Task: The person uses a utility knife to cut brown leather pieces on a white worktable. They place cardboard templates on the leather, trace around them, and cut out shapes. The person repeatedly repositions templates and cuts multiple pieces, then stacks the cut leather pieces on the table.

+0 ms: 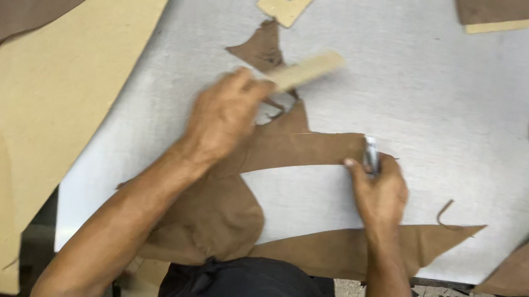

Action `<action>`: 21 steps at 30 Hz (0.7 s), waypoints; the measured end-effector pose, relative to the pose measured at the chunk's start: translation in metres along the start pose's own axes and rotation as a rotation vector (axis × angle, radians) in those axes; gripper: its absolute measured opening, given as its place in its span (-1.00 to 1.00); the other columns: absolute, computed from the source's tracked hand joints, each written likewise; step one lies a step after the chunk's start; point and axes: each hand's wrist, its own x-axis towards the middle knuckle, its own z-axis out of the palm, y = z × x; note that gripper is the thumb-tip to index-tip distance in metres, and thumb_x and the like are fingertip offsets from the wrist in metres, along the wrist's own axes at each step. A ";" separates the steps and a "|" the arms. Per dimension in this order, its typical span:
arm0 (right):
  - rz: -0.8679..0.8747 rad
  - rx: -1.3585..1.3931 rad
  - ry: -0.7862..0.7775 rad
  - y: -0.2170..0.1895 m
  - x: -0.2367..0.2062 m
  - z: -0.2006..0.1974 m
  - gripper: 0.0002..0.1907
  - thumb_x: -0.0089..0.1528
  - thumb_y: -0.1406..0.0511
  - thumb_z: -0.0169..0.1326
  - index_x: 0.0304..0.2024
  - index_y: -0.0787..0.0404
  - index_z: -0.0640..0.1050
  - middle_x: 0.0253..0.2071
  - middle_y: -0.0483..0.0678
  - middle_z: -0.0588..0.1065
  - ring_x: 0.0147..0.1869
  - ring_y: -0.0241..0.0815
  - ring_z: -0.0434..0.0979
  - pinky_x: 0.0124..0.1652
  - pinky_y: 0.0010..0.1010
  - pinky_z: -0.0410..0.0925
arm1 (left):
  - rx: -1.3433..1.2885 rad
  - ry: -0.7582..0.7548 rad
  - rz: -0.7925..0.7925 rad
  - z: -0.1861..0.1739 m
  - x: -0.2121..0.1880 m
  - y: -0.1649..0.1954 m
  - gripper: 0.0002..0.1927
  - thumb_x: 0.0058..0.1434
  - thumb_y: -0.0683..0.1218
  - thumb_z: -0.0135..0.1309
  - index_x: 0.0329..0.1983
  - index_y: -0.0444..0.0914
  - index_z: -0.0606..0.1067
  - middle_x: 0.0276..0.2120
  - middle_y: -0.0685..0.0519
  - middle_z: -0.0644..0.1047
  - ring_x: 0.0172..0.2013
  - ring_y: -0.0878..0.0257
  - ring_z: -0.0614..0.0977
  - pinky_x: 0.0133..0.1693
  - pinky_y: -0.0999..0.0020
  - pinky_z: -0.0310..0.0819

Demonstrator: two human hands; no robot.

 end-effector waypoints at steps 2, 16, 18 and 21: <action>-0.278 -0.089 0.065 0.001 0.018 0.005 -0.47 0.16 0.01 0.30 -0.13 0.34 0.55 -0.40 0.12 0.56 -0.37 0.02 0.58 -0.34 -0.12 0.43 | 0.345 0.190 0.008 -0.010 -0.001 0.001 -0.75 0.28 -0.22 0.16 0.03 -0.26 0.58 -0.20 -0.08 0.51 -0.17 -0.04 0.57 -0.20 0.04 0.46; -0.122 -0.188 0.267 0.258 0.162 -0.258 -0.62 0.18 0.06 0.27 -0.27 0.26 0.58 -0.36 0.23 0.55 -0.26 0.23 0.58 -0.21 0.04 0.40 | 0.319 0.073 -0.222 0.065 0.009 0.079 -0.84 0.22 -0.12 0.30 -0.23 -0.29 0.59 -0.12 -0.17 0.55 -0.03 -0.11 0.55 0.01 0.01 0.46; 0.041 -0.233 0.228 0.296 0.184 -0.308 -0.64 0.19 0.06 0.26 -0.24 0.21 0.60 -0.38 0.21 0.56 -0.27 0.19 0.59 -0.21 0.02 0.41 | 0.347 0.141 -0.083 0.079 0.045 0.087 -0.81 0.07 -0.15 0.32 -0.31 -0.34 0.59 -0.10 -0.28 0.53 -0.08 -0.17 0.54 -0.09 -0.01 0.46; -0.022 -0.356 0.417 0.328 0.209 -0.363 -0.65 0.19 0.10 0.35 -0.17 0.23 0.65 -0.32 0.20 0.55 -0.25 0.20 0.56 -0.22 -0.01 0.39 | 0.305 0.126 -0.083 0.104 0.069 0.098 -0.93 0.24 -0.23 0.26 -0.29 -0.34 0.59 -0.11 -0.19 0.55 -0.12 -0.04 0.57 -0.06 0.07 0.47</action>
